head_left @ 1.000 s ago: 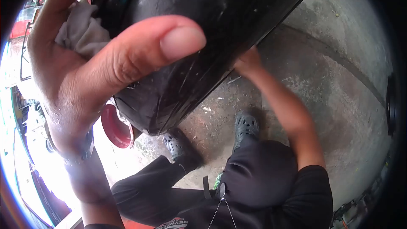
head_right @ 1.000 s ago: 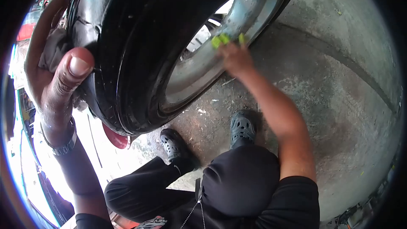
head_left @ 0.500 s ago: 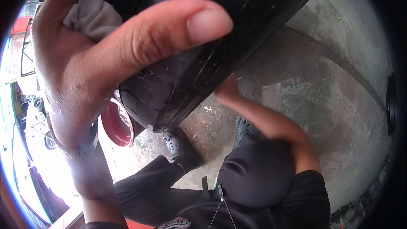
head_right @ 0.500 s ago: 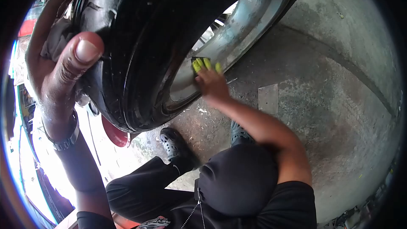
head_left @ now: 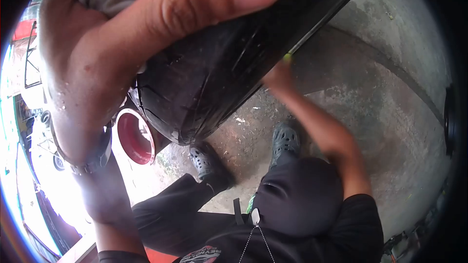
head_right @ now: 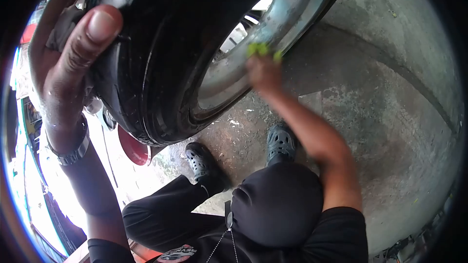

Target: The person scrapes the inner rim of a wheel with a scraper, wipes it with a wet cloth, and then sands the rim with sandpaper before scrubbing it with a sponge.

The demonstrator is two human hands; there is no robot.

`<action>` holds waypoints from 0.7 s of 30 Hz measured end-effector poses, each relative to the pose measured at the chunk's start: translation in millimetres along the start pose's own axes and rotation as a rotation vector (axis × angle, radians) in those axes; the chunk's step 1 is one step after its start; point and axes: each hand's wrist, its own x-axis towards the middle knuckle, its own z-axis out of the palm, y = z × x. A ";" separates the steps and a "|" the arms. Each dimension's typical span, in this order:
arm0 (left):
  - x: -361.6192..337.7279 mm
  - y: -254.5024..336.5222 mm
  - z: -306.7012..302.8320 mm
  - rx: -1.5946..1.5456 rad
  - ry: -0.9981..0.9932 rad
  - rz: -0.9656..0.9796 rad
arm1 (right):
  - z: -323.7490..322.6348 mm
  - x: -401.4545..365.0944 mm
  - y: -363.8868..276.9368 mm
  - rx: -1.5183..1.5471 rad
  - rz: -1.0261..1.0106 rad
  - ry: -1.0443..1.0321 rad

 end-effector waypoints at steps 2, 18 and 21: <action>4.0 1.4 3.1 -0.007 0.000 0.025 | -10.2 1.4 -5.4 -0.010 -0.074 0.035; -1.3 -0.6 13.7 -0.038 0.064 -0.006 | 9.1 15.6 -31.3 0.275 0.001 0.243; -1.8 -2.1 17.4 -0.042 0.073 -0.002 | 11.8 -1.5 -30.9 0.425 -0.250 0.274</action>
